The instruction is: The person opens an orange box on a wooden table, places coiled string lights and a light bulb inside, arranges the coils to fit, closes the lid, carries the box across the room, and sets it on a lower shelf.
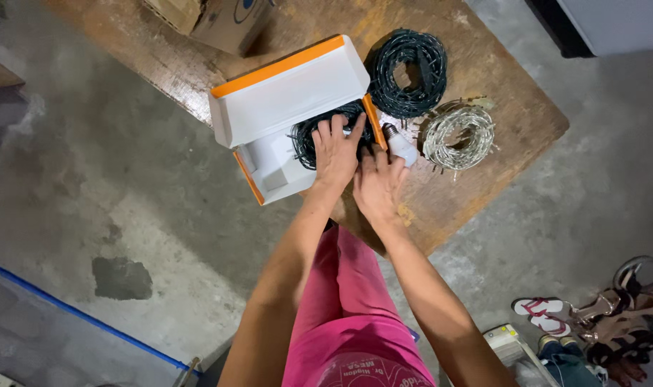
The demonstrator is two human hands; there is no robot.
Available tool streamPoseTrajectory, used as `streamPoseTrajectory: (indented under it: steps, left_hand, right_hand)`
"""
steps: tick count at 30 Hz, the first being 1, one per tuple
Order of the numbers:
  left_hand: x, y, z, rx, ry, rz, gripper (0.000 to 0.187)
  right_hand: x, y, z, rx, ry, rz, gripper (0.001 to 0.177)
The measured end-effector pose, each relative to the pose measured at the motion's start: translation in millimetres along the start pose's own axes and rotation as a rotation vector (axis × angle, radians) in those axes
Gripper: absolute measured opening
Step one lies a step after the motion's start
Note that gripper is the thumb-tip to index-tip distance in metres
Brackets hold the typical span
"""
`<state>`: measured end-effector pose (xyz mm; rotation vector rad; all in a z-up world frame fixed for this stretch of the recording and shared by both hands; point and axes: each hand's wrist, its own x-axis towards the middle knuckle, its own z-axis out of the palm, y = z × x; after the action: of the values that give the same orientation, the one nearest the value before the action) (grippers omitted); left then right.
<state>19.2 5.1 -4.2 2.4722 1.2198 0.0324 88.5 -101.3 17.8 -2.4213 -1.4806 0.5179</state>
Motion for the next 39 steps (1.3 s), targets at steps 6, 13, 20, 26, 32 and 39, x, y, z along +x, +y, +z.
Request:
streamPoseTrajectory:
  steps: [6, 13, 20, 26, 32, 39]
  left_hand:
    - [11, -16, 10, 0.024, 0.148, 0.048, 0.053]
    - [29, -22, 22, 0.148, 0.16, 0.098, 0.006]
    - [36, -12, 20, 0.059, 0.269, 0.159, 0.007]
    - [40, -15, 32, 0.046, 0.243, 0.126, 0.007]
    - [32, -21, 43, -0.001, 0.223, 0.191, 0.037]
    - [20, -26, 39, -0.12, 0.049, 0.191, 0.065]
  right_hand:
    - [3, -5, 7, 0.022, -0.094, 0.037, 0.053]
    - [6, -13, 13, 0.052, -0.142, 0.108, 0.048]
    - [-3, -5, 13, 0.071, -0.11, 0.064, 0.054]
    - [-5, -2, 20, 0.048, -0.096, 0.049, 0.066]
    - [-2, 0, 22, -0.027, -0.125, 0.044, 0.073]
    - [4, -1, 14, 0.04, -0.189, 0.061, 0.077]
